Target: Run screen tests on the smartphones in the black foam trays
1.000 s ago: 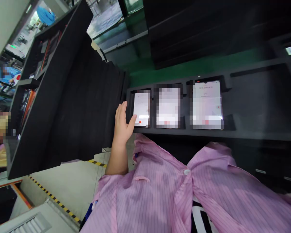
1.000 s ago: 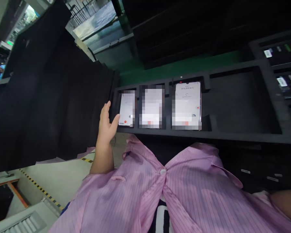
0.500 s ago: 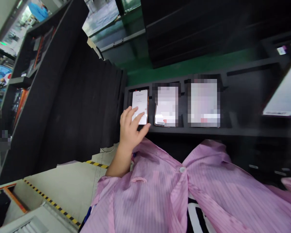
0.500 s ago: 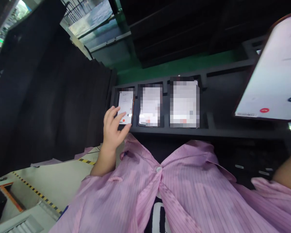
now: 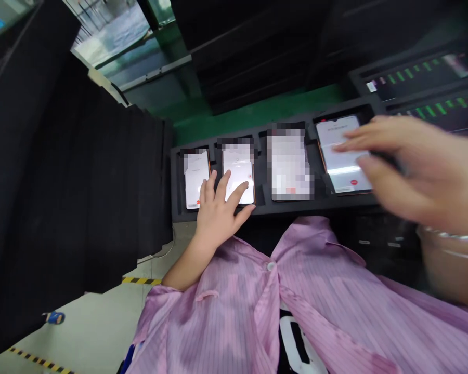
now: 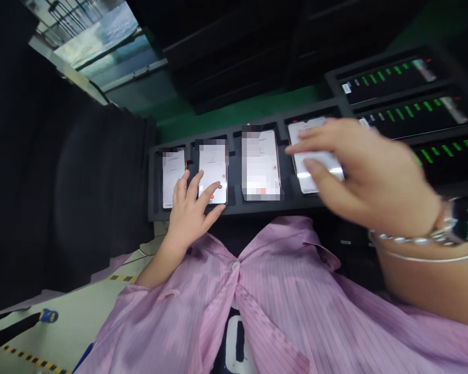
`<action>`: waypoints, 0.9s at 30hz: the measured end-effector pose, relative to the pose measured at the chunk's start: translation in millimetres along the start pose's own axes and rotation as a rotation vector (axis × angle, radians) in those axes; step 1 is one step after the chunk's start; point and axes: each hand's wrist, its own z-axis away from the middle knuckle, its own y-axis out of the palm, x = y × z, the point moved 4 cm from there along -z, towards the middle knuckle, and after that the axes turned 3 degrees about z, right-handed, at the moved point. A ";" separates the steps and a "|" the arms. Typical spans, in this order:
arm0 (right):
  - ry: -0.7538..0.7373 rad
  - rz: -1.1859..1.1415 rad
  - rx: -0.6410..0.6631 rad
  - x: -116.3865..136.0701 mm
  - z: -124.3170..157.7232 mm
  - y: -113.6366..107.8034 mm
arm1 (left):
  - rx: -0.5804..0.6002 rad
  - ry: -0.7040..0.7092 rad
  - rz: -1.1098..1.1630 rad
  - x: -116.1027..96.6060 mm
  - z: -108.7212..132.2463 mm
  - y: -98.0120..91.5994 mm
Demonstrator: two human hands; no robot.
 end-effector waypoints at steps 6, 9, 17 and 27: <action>-0.188 0.024 0.160 11.2 22.6 49.2 | 0.055 -0.025 0.001 -0.8 -3.5 1.1; -0.144 0.009 0.179 3.6 27.3 51.4 | 0.088 -0.037 -0.011 -0.4 -4.1 2.0; 0.033 0.156 -0.129 -15.9 38.8 -12.4 | 0.051 -0.042 0.004 1.7 -7.9 0.9; 0.330 0.067 -0.220 -41.6 53.2 -2.4 | 0.055 -0.097 0.136 8.2 -17.7 -10.6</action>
